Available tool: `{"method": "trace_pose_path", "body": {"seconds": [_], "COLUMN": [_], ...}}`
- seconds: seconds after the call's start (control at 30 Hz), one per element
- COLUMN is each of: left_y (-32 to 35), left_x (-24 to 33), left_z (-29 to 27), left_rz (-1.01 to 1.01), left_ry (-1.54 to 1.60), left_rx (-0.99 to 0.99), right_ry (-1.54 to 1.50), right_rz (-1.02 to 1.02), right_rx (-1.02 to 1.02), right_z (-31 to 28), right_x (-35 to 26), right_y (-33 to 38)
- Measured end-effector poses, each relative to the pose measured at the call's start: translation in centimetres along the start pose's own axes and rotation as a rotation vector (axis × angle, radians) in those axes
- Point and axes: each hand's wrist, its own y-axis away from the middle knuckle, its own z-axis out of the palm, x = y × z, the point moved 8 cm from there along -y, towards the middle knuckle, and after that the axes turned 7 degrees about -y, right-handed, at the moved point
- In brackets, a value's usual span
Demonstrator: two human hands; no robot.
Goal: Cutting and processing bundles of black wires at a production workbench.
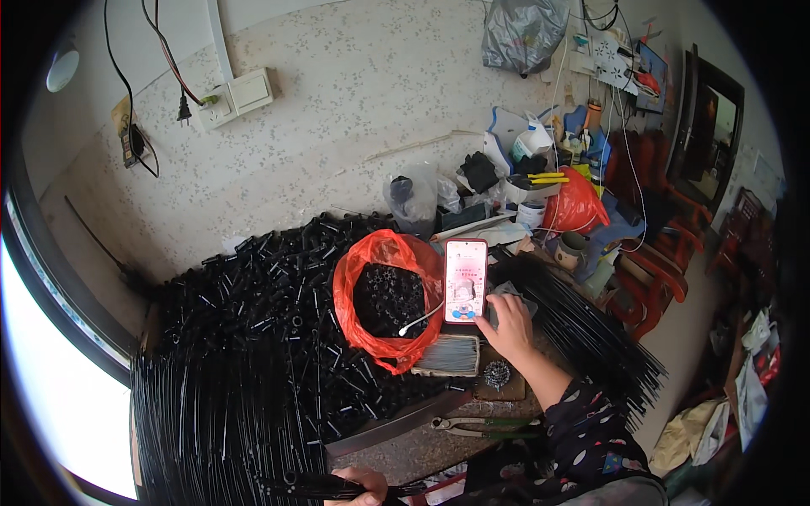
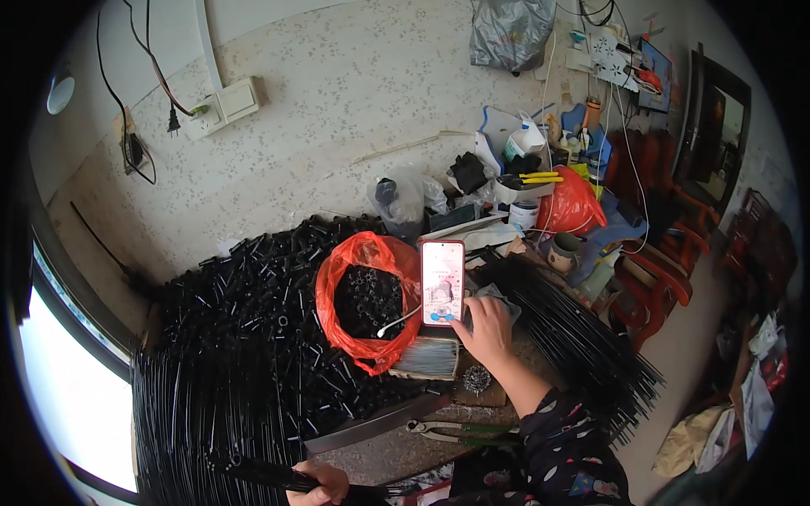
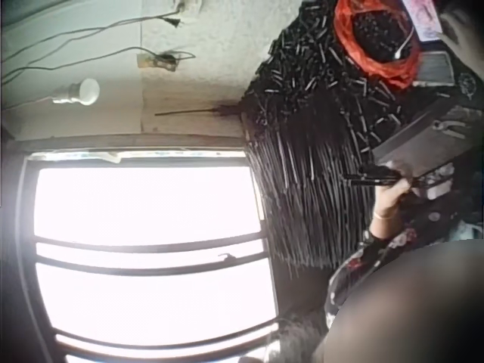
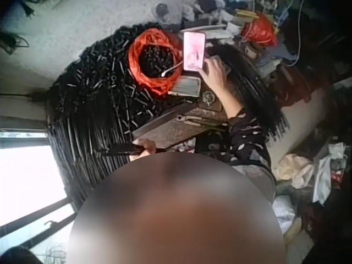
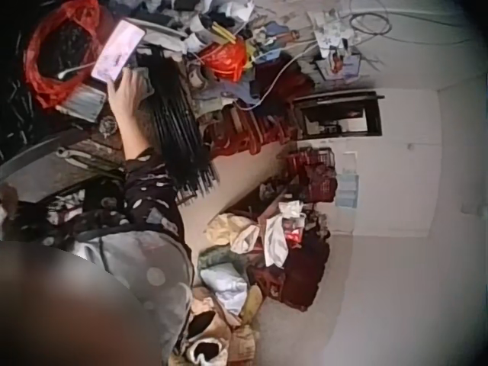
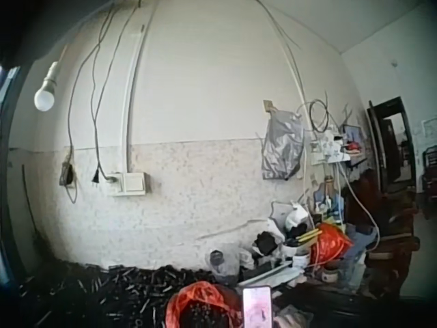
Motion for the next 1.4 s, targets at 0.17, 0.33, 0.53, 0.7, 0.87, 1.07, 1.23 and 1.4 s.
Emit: {"method": "trace_pose_path", "body": {"seconds": [0.17, 0.33, 0.53, 0.7, 0.87, 1.07, 1.23, 1.4], "left_y": [0.0, 0.0, 0.0, -0.7, -1.1, -1.7, -1.4, -0.8], "left_x": [0.5, 0.3, 0.3, -0.1, -0.7, -1.3, -2.7, -1.7], "left_z": [0.3, 0.6, 0.5, 1.0, 1.2, 0.8, 1.0, 3.0], "left_rz": [-0.010, -0.067, -0.104, -0.061, -0.080, -0.111, -0.167, -0.219], "left_ry": [-0.048, -0.063, -0.015, 0.022, -0.005, -0.019, -0.042, -0.101], "left_rx": [-0.019, 0.000, 0.006, -0.034, -0.040, -0.035, 0.064, 0.052], "right_ry": [0.183, 0.269, 0.282, -0.407, -1.348, -1.467, -1.413, -1.420], "right_rz": [-0.117, -0.117, -0.138, 0.220, 0.613, 0.753, 0.764, 0.721], "right_rx": [-0.059, -0.079, -0.040, 0.222, 0.220, 0.088, 0.019, -0.050], "right_z": [-0.5, -0.3, 0.0, 1.7, 7.3, 9.9, 10.6, 12.2], "right_x": [-1.8, -2.5, -1.8, 2.7, 6.8, 6.5, 6.9, 8.4], "right_y": [0.4, -0.6, -1.1, -2.7, -5.3, -6.4, -6.8, -6.4]}}
